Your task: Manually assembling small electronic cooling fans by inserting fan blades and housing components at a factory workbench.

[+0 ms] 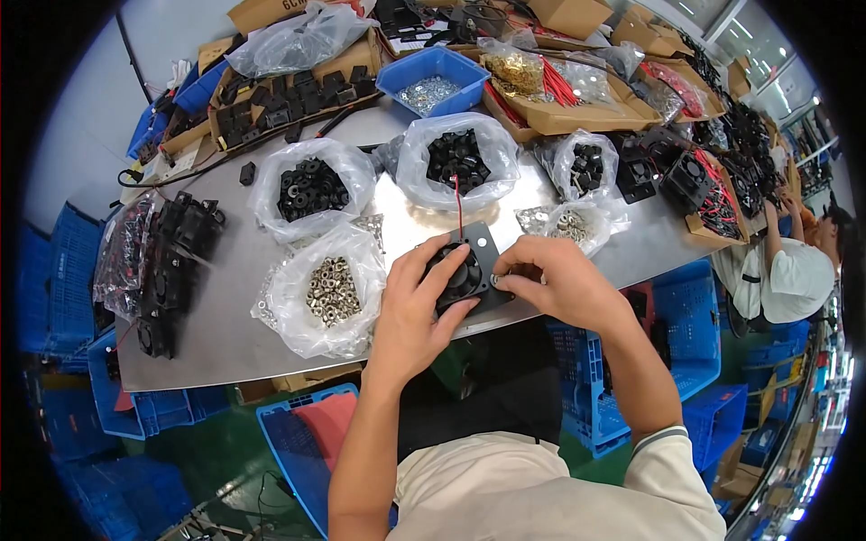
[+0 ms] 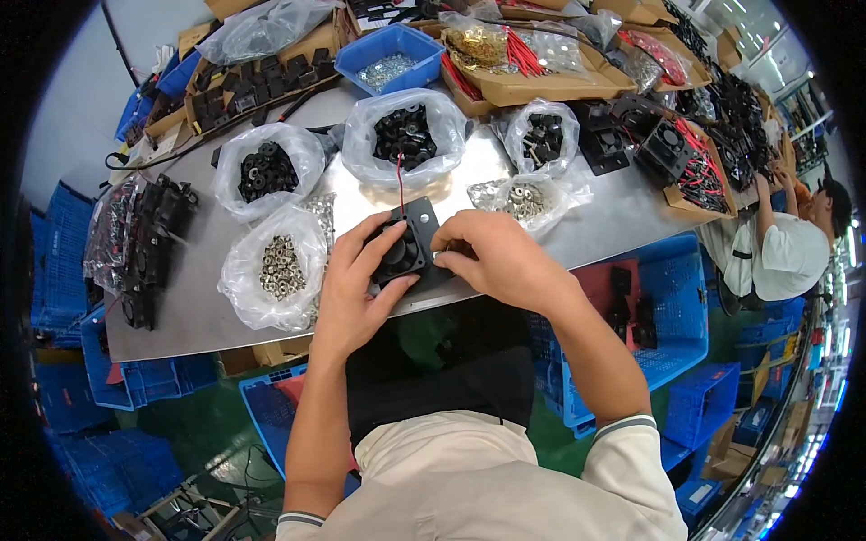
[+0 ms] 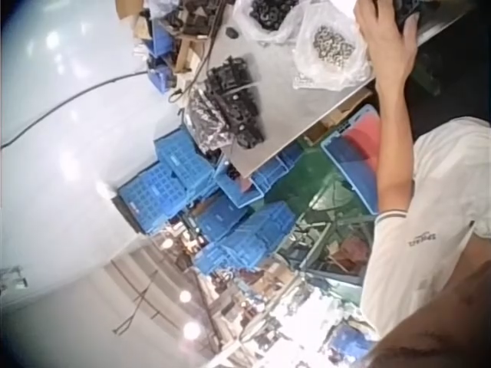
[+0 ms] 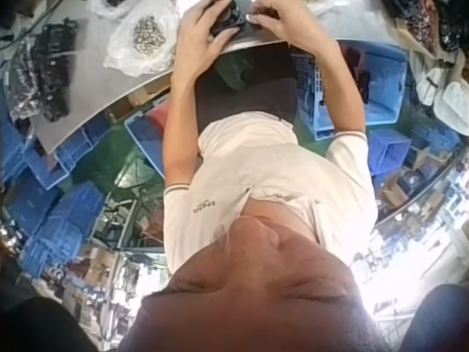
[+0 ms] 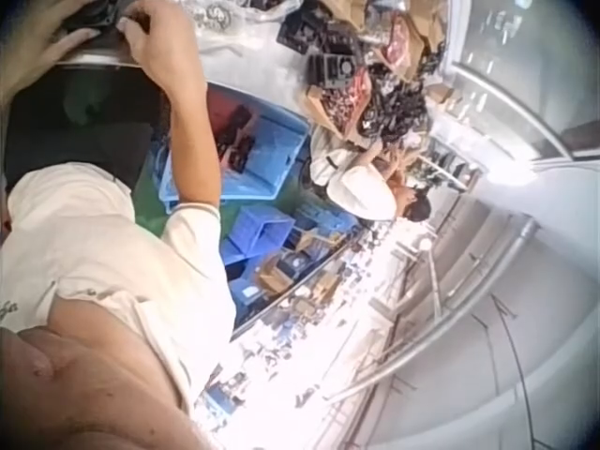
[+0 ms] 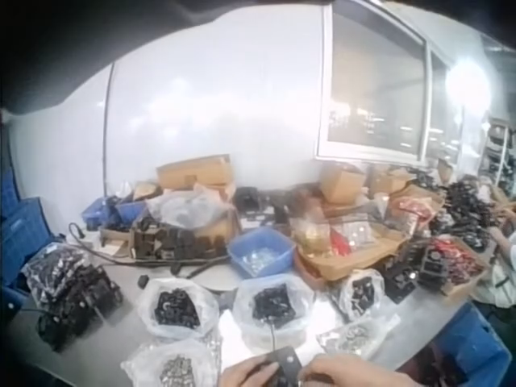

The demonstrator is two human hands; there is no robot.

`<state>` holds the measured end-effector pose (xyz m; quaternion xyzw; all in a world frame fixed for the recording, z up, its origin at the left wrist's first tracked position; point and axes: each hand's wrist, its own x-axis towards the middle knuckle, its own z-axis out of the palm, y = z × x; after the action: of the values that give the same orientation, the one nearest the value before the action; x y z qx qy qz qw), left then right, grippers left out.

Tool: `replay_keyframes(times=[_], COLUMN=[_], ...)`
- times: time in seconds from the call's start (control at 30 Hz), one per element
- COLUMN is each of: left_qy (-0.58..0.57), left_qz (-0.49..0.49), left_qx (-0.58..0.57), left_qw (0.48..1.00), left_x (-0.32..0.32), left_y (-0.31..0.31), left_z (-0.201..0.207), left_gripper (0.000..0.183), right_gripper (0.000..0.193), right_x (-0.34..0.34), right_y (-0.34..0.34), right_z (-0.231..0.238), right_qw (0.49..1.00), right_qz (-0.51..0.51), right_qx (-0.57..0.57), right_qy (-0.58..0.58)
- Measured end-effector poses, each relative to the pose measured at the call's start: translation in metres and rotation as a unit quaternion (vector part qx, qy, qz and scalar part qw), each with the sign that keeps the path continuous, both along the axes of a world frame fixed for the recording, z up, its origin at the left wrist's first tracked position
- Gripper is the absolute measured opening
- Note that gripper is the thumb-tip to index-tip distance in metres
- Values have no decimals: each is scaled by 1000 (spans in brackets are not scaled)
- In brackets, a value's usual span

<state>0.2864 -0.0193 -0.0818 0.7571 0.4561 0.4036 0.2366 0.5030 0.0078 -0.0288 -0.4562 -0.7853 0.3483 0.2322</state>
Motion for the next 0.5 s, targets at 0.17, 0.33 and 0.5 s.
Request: replay_keyframes(times=[0.17,0.33,0.5], left_qy=[10,-28,14], left_qz=[-4,-4,-11], left_qx=[23,-21,2], left_qw=[1000,999,1000], left_x=[-1,-2,-1], left_y=[1,1,1], left_z=[1,0,1], left_gripper=[57,51,55], right_gripper=[20,21,20], right_x=[-24,-46,-19], right_y=[-10,-14,-7], right_z=[17,-3,-3], right_qw=[989,978,976], right_qz=[7,72,-11], right_qx=[147,85,71], right_qy=[20,176,207])
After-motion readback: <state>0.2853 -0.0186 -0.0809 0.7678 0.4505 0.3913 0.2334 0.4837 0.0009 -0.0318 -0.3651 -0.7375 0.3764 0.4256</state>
